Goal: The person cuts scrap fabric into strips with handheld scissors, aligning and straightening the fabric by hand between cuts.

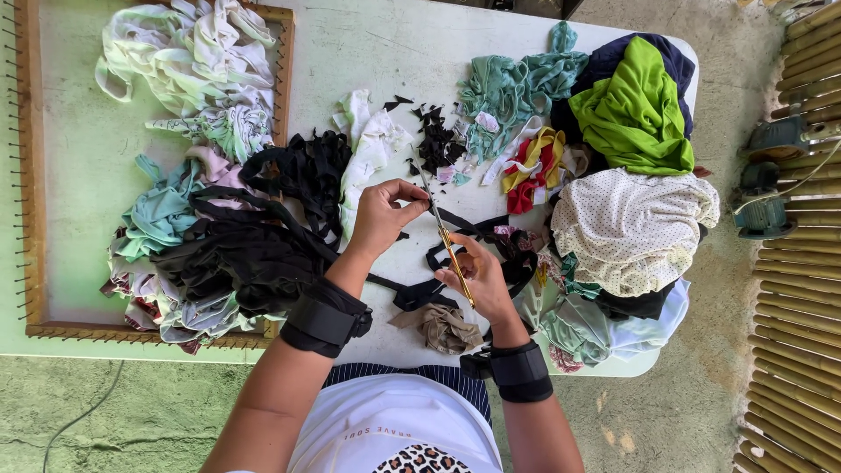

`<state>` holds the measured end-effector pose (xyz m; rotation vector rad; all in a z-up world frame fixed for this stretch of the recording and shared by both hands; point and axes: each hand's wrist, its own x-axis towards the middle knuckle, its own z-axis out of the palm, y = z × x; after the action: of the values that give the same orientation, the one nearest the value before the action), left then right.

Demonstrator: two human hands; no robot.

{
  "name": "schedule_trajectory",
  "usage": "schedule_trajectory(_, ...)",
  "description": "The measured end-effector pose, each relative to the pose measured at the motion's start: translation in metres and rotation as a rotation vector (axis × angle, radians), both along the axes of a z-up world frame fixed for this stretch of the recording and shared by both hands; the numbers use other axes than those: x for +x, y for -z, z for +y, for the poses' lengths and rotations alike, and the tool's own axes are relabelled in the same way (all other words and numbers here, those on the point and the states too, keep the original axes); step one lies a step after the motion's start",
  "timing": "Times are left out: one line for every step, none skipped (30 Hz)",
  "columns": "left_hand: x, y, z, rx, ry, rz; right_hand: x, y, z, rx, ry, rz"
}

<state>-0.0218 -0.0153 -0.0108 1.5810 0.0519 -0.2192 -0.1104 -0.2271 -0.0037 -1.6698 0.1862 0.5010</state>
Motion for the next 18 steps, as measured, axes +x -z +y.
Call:
schedule_trajectory(0.0002, -0.0005, 0.0000, 0.001, 0.001, 0.001, 0.0004, -0.0005, 0.0001, 0.001, 0.001, 0.001)
schedule_trajectory(0.0004, -0.0010, 0.0001, 0.011, -0.001, 0.006, 0.0007, -0.0010, 0.0003, 0.004, -0.002, -0.005)
schedule_trajectory(0.0006, -0.0014, -0.0001, 0.020, -0.002, 0.010, 0.0011, -0.0016, 0.0002, 0.007, -0.004, -0.011)
schedule_trajectory(0.0007, -0.0018, -0.0002, 0.020, -0.001, 0.011, 0.0002, -0.0012, -0.0006, 0.007, -0.003, -0.010)
schedule_trajectory(0.0012, -0.0023, 0.0000, 0.044, -0.001, 0.004, 0.0001, -0.0007, -0.0011, -0.001, -0.021, -0.026)
schedule_trajectory(0.0017, -0.0027, 0.0003, 0.067, -0.001, -0.004, 0.0001, -0.0002, -0.0017, -0.009, -0.039, -0.043)
schedule_trajectory(0.0021, -0.0021, 0.0004, 0.067, 0.000, -0.002, 0.0006, -0.0008, -0.0011, -0.009, -0.038, -0.041)
schedule_trajectory(0.0025, -0.0014, 0.0005, 0.066, 0.001, -0.008, 0.0011, -0.0014, -0.0005, -0.005, -0.033, -0.029)
schedule_trajectory(0.0024, -0.0007, 0.0010, 0.064, -0.002, -0.013, 0.0017, -0.0018, 0.0003, 0.001, -0.029, -0.017)
schedule_trajectory(0.0017, -0.0006, 0.0011, 0.065, -0.003, -0.011, 0.0001, 0.0010, 0.0002, 0.002, -0.031, -0.015)
schedule_trajectory(0.0022, -0.0006, 0.0012, 0.063, -0.006, -0.002, -0.0005, 0.0038, 0.0002, 0.031, -0.007, 0.000)
schedule_trajectory(0.0026, -0.0007, 0.0013, 0.061, -0.009, 0.007, -0.0011, 0.0066, 0.0002, 0.061, 0.017, 0.016)
schedule_trajectory(0.0020, 0.0006, 0.0012, 0.062, -0.010, 0.008, -0.0003, 0.0034, 0.0008, 0.061, 0.016, 0.017)
schedule_trajectory(0.0014, 0.0018, 0.0012, 0.040, -0.007, 0.004, 0.0005, 0.0002, 0.0014, 0.032, 0.003, 0.027)
schedule_trajectory(0.0015, 0.0030, 0.0011, 0.018, -0.003, -0.002, 0.0017, -0.0031, 0.0020, 0.003, -0.009, 0.037)
schedule_trajectory(0.0015, 0.0029, 0.0015, 0.018, -0.004, -0.001, 0.0021, -0.0032, 0.0019, 0.003, -0.010, 0.037)
schedule_trajectory(0.0017, 0.0029, 0.0016, 0.039, -0.005, 0.006, 0.0022, -0.0032, 0.0018, 0.006, -0.011, 0.033)
schedule_trajectory(0.0019, 0.0028, 0.0017, 0.061, -0.007, 0.013, 0.0023, -0.0033, 0.0016, 0.009, -0.011, 0.029)
